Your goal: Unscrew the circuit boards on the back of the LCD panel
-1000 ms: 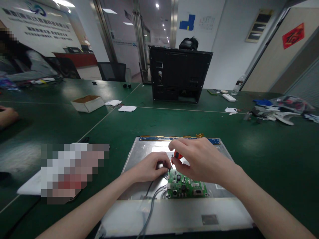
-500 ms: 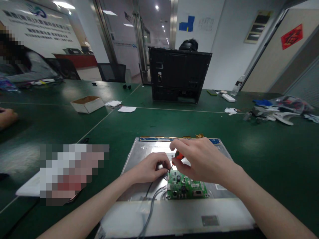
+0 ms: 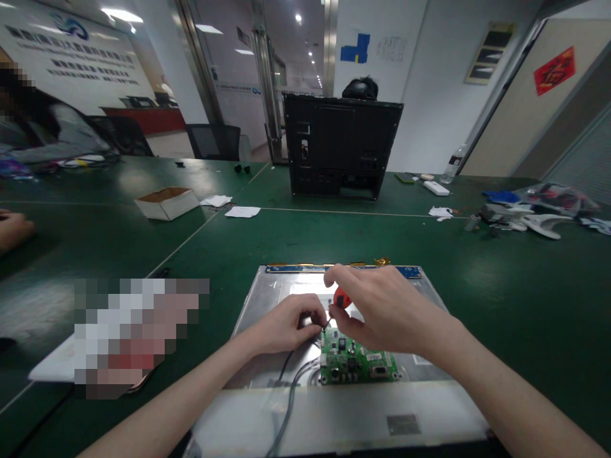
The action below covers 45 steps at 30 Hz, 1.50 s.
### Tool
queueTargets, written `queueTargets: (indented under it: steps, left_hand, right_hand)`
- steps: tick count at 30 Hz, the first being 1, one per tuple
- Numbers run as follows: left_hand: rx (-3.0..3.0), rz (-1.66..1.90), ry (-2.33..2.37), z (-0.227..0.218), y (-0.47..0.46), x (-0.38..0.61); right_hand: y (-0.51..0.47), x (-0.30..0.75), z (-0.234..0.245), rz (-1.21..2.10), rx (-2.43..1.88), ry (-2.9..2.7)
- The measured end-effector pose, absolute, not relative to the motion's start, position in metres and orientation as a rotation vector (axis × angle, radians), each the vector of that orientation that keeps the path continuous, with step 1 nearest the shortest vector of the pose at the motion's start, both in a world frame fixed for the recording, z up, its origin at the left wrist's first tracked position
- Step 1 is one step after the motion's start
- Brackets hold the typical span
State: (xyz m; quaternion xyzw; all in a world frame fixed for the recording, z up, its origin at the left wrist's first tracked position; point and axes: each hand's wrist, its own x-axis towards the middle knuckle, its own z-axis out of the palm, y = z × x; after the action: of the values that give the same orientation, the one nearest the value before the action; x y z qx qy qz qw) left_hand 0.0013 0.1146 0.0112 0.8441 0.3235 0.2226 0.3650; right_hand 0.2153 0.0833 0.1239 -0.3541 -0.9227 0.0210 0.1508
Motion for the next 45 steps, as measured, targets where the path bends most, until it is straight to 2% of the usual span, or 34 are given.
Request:
queueTargets:
  steps: [22,45]
  left_hand:
    - [2.183,0.575,0.859,0.0112,0.1151,0.0014]
    - [2.177,0.575,0.861,0.0135,0.1145,0.0024]
  right_hand:
    - [0.0862,0.2150,0.1213,-0.045,-1.002,-2.649]
    - [0.0854,0.2168,0.1252,0.009,-1.017,-2.672]
